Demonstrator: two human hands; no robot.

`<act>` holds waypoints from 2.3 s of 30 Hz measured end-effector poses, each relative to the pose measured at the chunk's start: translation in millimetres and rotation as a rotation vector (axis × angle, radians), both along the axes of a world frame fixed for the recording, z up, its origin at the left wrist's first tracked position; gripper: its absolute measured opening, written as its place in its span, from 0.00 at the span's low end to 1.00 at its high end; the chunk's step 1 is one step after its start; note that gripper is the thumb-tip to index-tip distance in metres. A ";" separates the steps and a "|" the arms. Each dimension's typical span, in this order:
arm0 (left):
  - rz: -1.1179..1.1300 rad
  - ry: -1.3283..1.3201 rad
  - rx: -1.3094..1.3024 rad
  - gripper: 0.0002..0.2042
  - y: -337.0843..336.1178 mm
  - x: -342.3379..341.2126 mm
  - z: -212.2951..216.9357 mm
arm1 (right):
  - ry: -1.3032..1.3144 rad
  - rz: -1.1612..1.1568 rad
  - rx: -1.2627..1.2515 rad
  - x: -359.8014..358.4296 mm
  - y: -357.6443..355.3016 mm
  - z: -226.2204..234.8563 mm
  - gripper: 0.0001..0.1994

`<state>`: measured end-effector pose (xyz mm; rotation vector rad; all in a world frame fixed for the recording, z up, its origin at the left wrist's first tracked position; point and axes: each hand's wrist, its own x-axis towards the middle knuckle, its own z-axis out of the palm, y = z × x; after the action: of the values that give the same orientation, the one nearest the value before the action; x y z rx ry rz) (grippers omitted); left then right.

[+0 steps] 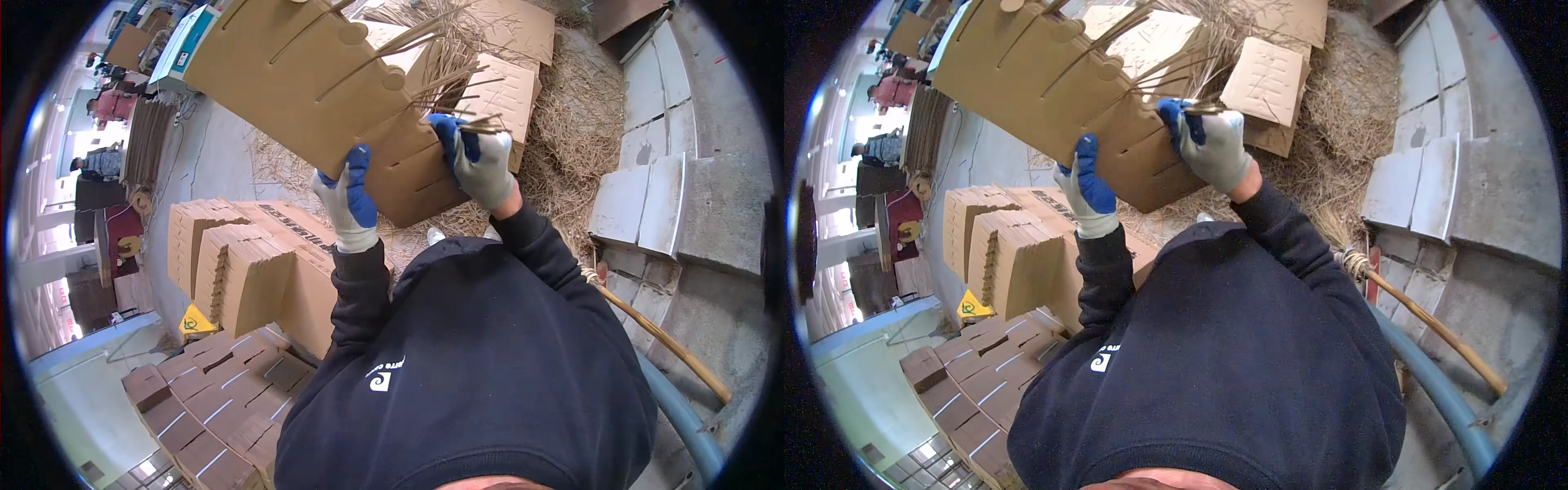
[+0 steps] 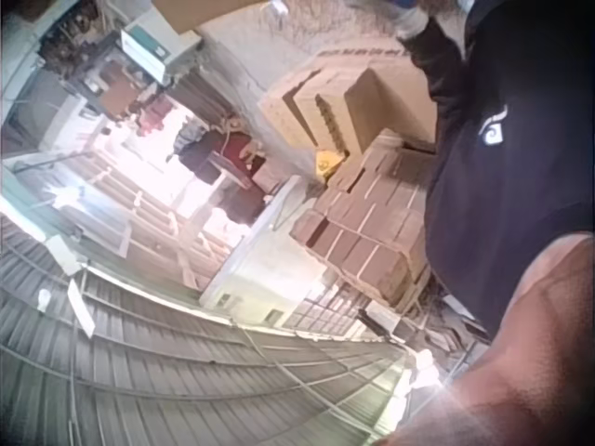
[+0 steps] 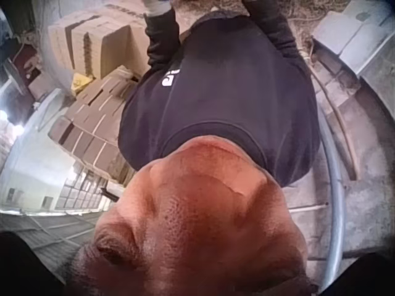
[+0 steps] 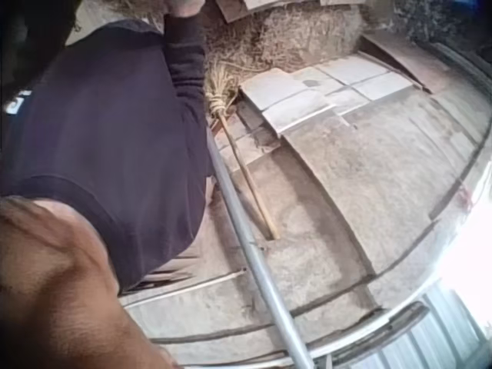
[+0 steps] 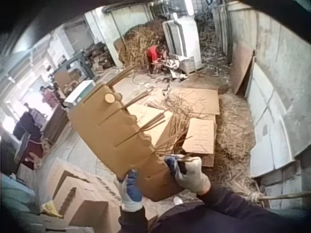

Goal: Removing scrap cardboard from dividers and stacking them in a warehouse.

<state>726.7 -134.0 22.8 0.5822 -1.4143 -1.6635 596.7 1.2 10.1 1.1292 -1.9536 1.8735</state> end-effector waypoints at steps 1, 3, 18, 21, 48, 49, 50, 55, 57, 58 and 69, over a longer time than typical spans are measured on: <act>-0.002 -0.022 -0.027 0.17 1.2 -2.4 1.0 | 0.015 -0.013 0.114 -4.9 3.4 -1.6 0.07; -0.005 -0.067 -0.079 0.16 2.9 -5.6 1.9 | -0.038 -0.031 0.081 -3.9 5.3 -3.1 0.08; 0.117 0.111 0.000 0.17 -32.9 24.6 -36.2 | -1.024 -0.067 -0.460 -8.3 12.5 -5.6 0.17; 0.124 0.019 -0.003 0.17 -39.0 31.4 -4.5 | -0.534 -0.055 -0.272 -47.3 31.2 -15.7 0.15; -0.051 0.010 -0.148 0.11 -3.9 14.1 -13.3 | -0.430 0.149 -0.187 -2.9 -23.8 1.3 0.15; -0.092 0.032 -0.110 0.11 -6.1 17.3 -16.0 | -0.610 0.141 -0.328 -5.7 -22.9 6.0 0.16; -0.032 0.070 -0.079 0.12 -8.4 17.9 -21.6 | -0.789 0.132 -0.470 -9.2 -21.7 13.5 0.17; 0.075 0.156 0.036 0.12 -25.3 24.6 -9.9 | -0.703 0.095 -0.370 -62.6 11.3 9.1 0.17; 0.084 0.048 0.053 0.10 -20.4 22.1 3.5 | -0.456 0.291 -0.064 -60.0 24.8 2.9 0.14; 0.078 -0.004 0.060 0.10 -19.3 17.7 8.0 | -0.507 0.419 0.207 -68.1 31.1 -22.6 0.15; -0.097 -0.026 -0.048 0.19 -19.1 22.4 -27.5 | -0.280 0.414 0.071 -31.1 -16.1 51.6 0.16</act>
<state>749.1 -153.1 -4.7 0.5168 -1.5178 -1.6987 565.6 -14.9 61.6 1.4531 -2.0645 2.2945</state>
